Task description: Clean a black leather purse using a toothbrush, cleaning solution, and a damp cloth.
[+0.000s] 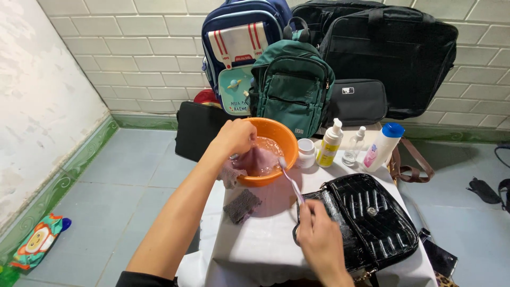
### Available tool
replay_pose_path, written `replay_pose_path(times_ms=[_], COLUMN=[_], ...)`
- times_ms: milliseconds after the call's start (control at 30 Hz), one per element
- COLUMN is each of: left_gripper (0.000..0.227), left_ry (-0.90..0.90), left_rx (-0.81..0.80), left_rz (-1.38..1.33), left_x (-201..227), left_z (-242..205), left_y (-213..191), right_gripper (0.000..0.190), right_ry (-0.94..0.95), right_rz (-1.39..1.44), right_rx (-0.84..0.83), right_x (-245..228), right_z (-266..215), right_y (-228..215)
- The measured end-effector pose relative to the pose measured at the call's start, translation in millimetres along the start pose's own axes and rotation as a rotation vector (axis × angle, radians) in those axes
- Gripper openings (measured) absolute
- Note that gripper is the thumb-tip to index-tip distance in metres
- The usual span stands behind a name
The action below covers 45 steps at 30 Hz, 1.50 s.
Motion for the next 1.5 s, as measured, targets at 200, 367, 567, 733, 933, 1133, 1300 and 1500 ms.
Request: replay_pose_path(times_ms=[200, 367, 567, 733, 933, 1133, 1300, 1500], left_gripper=[0.005, 0.006, 0.005, 0.009, 0.008, 0.013, 0.007, 0.016], left_ry=[0.022, -0.035, 0.008, -0.043, 0.095, 0.101, -0.063, -0.169], left_rx=[0.116, 0.110, 0.238, 0.124, 0.090, 0.041, -0.051, 0.006], left_rz=[-0.097, -0.215, -0.566, -0.597, -0.656, -0.549, -0.393, -0.296], left_x=[8.7, 5.4, 17.8, 2.2, 5.4, -7.2, -22.6, -37.2], left_z=[-8.7, -10.7, -24.8, -13.9, 2.2, -15.6, -13.6, -2.0], left_y=[-40.9, -43.0, -55.5, -37.2, -45.1, -72.3, -59.4, -47.9], right_gripper=[0.028, 0.033, 0.050, 0.062, 0.084, 0.016, 0.018, 0.019], right_ry=[0.043, -0.143, -0.226, -0.299, -0.666, -0.526, -0.674, -0.340], right_rz=[-0.456, -0.607, -0.796, -0.727, -0.097, -0.109, -0.406, 0.098], right_rx=[-0.056, 0.003, -0.151, -0.172, -0.482, -0.619, -0.440, -0.530], right_x=[67.9, 63.1, 28.5, -81.9, -136.2, -116.5, -102.5, -103.1], right_z=[-21.8, 4.4, 25.5, 85.1, 181.4, 218.8, 223.0, 230.1], right_y=[70.0, 87.7, 60.0, -12.9, 4.9, 25.2, 31.5, 32.9])
Point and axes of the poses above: each hand's wrist, its own z-axis towards the middle knuckle, its own y-axis out of the palm, x = y × z, the point moved 1 cm from there along z, towards the middle knuckle, and after that the axes turned 1 degree about -z, right-handed, at the moved point
